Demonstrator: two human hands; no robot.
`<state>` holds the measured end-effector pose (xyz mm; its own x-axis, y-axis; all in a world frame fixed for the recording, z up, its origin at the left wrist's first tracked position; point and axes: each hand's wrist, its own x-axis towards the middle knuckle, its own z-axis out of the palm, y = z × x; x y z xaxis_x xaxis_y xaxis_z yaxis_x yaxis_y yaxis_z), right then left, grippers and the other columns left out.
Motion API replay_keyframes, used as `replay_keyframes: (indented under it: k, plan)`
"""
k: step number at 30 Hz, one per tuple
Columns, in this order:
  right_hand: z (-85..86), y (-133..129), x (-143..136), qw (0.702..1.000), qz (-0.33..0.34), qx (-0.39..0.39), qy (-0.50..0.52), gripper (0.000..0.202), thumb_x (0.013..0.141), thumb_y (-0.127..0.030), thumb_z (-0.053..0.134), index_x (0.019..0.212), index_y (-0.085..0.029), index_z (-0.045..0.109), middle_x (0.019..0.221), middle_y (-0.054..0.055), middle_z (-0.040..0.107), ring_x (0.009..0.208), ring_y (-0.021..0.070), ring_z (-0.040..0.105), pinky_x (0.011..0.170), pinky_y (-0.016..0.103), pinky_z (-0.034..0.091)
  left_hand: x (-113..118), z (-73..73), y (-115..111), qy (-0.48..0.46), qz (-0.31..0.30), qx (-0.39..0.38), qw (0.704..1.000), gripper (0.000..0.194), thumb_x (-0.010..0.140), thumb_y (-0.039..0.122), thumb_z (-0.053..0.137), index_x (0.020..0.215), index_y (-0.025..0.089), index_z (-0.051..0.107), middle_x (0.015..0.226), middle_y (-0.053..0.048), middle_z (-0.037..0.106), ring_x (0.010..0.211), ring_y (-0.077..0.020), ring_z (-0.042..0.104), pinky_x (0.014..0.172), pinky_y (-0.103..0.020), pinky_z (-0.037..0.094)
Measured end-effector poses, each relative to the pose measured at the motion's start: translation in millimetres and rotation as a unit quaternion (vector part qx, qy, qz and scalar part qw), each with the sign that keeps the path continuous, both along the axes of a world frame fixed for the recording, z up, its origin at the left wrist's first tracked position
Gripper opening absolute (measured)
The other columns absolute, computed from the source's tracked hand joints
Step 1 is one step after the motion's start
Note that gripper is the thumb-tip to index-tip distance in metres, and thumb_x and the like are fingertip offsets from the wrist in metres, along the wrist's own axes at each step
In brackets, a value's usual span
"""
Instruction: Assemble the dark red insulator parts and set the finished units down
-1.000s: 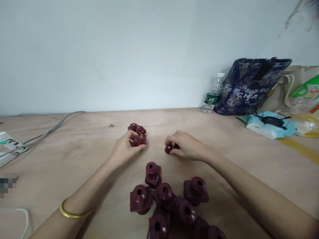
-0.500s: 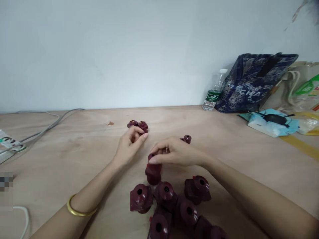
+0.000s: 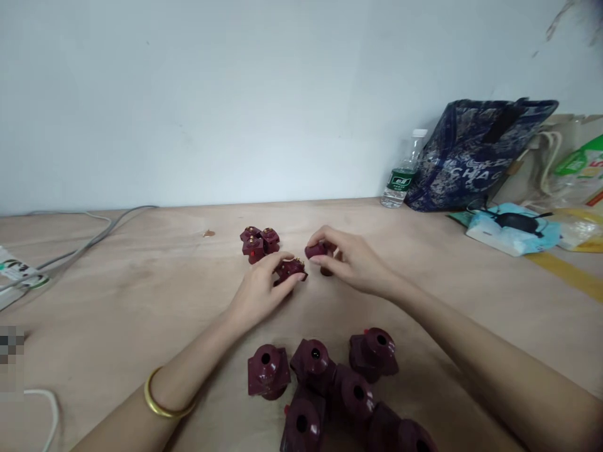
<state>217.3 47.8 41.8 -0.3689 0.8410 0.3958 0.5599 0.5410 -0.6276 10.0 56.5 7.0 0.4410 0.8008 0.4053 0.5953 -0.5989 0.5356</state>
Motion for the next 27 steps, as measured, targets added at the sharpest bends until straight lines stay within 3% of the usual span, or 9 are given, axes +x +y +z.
replay_keyframes:
  k: [3, 6, 8, 10, 12, 15, 17, 24, 27]
  plan:
    - [0.5, 4, 13, 0.996, 0.027, -0.028, -0.076, 0.022, 0.082, -0.020, 0.057, 0.104, -0.021, 0.054, 0.084, 0.001, 0.063, 0.070, 0.0145, 0.057, 0.064, 0.026, 0.042, -7, -5.6, 8, -0.055, 0.025, -0.035, 0.998, 0.030, 0.086, 0.040, 0.054, 0.109, 0.020, 0.054, 0.105, -0.006, 0.062, 0.096, -0.0210, 0.061, 0.082, -0.034, 0.049]
    - [-10.2, 10, 20, 0.977, 0.036, -0.021, -0.210, 0.016, 0.074, -0.016, 0.065, 0.090, -0.020, 0.063, 0.086, 0.005, 0.062, 0.081, 0.0201, 0.057, 0.068, 0.028, 0.042, -9, -10.2, 19, -0.020, 0.106, 0.039, 0.993, 0.029, 0.084, 0.039, 0.057, 0.106, 0.020, 0.055, 0.110, -0.009, 0.054, 0.100, -0.0245, 0.059, 0.081, -0.037, 0.050]
    - [-14.0, 10, 20, 0.965, -0.001, -0.003, -0.261, 0.015, 0.072, -0.012, 0.065, 0.086, -0.018, 0.066, 0.096, 0.009, 0.059, 0.087, 0.0226, 0.056, 0.070, 0.030, 0.042, -9, -11.0, 25, 0.038, 0.181, 0.078, 0.980, 0.038, 0.082, 0.039, 0.059, 0.115, 0.022, 0.053, 0.114, -0.010, 0.049, 0.099, -0.0281, 0.058, 0.078, -0.041, 0.051]
    - [-8.0, 4, 16, 0.967, -0.033, -0.012, -0.253, 0.023, 0.074, -0.016, 0.066, 0.097, -0.018, 0.067, 0.101, 0.010, 0.058, 0.083, 0.0217, 0.056, 0.068, 0.030, 0.042, -10, -10.5, 28, 0.070, 0.239, 0.082, 0.965, 0.057, 0.080, 0.041, 0.061, 0.130, 0.025, 0.040, 0.117, -0.012, 0.046, 0.096, -0.0302, 0.059, 0.073, -0.043, 0.052]
    - [7.5, -9, 9, 0.978, 0.000, -0.063, -0.197, 0.033, 0.077, -0.029, 0.068, 0.109, -0.020, 0.064, 0.096, 0.007, 0.060, 0.076, 0.0184, 0.057, 0.066, 0.028, 0.043, -12, -9.9, 30, 0.068, 0.258, 0.081, 0.960, 0.068, 0.079, 0.043, 0.061, 0.137, 0.025, 0.029, 0.120, -0.013, 0.045, 0.094, -0.0296, 0.059, 0.072, -0.042, 0.052]
    - [34.0, -32, -2, 0.956, 0.170, -0.204, -0.122, 0.042, 0.070, -0.042, 0.075, 0.107, -0.025, 0.066, 0.072, -0.002, 0.062, 0.061, 0.0130, 0.057, 0.054, 0.021, 0.041, -16, -10.0, 29, 0.089, 0.225, 0.080, 0.967, 0.058, 0.081, 0.042, 0.059, 0.132, 0.027, 0.037, 0.117, -0.010, 0.046, 0.093, -0.0267, 0.060, 0.071, -0.039, 0.052]
    - [43.6, -43, -8, 0.932, 0.235, -0.248, -0.123, 0.047, 0.063, -0.040, 0.080, 0.106, -0.027, 0.069, 0.065, -0.005, 0.060, 0.055, 0.0105, 0.055, 0.047, 0.019, 0.037, -17, -10.6, 29, 0.125, 0.202, 0.087, 0.967, 0.049, 0.083, 0.040, 0.057, 0.128, 0.027, 0.043, 0.113, -0.009, 0.048, 0.093, -0.0260, 0.059, 0.070, -0.037, 0.052]
    - [39.6, -44, -13, 0.916, 0.286, -0.237, -0.153, 0.036, 0.071, -0.038, 0.074, 0.104, -0.024, 0.072, 0.072, -0.003, 0.067, 0.060, 0.0108, 0.057, 0.052, 0.019, 0.039, -6, -3.3, 30, 0.199, 0.166, 0.128, 0.957, 0.046, 0.084, 0.039, 0.054, 0.127, 0.022, 0.051, 0.119, -0.011, 0.051, 0.093, -0.0267, 0.059, 0.072, -0.036, 0.050]
    - [42.8, -43, -10, 0.932, 0.261, -0.194, -0.159, 0.026, 0.075, -0.025, 0.069, 0.100, -0.019, 0.072, 0.068, -0.002, 0.065, 0.059, 0.0111, 0.057, 0.051, 0.020, 0.040, 3, 10.1, 26, 0.115, 0.105, 0.085, 0.984, 0.044, 0.085, 0.043, 0.052, 0.124, 0.024, 0.054, 0.117, -0.009, 0.056, 0.093, -0.0246, 0.060, 0.074, -0.035, 0.049]
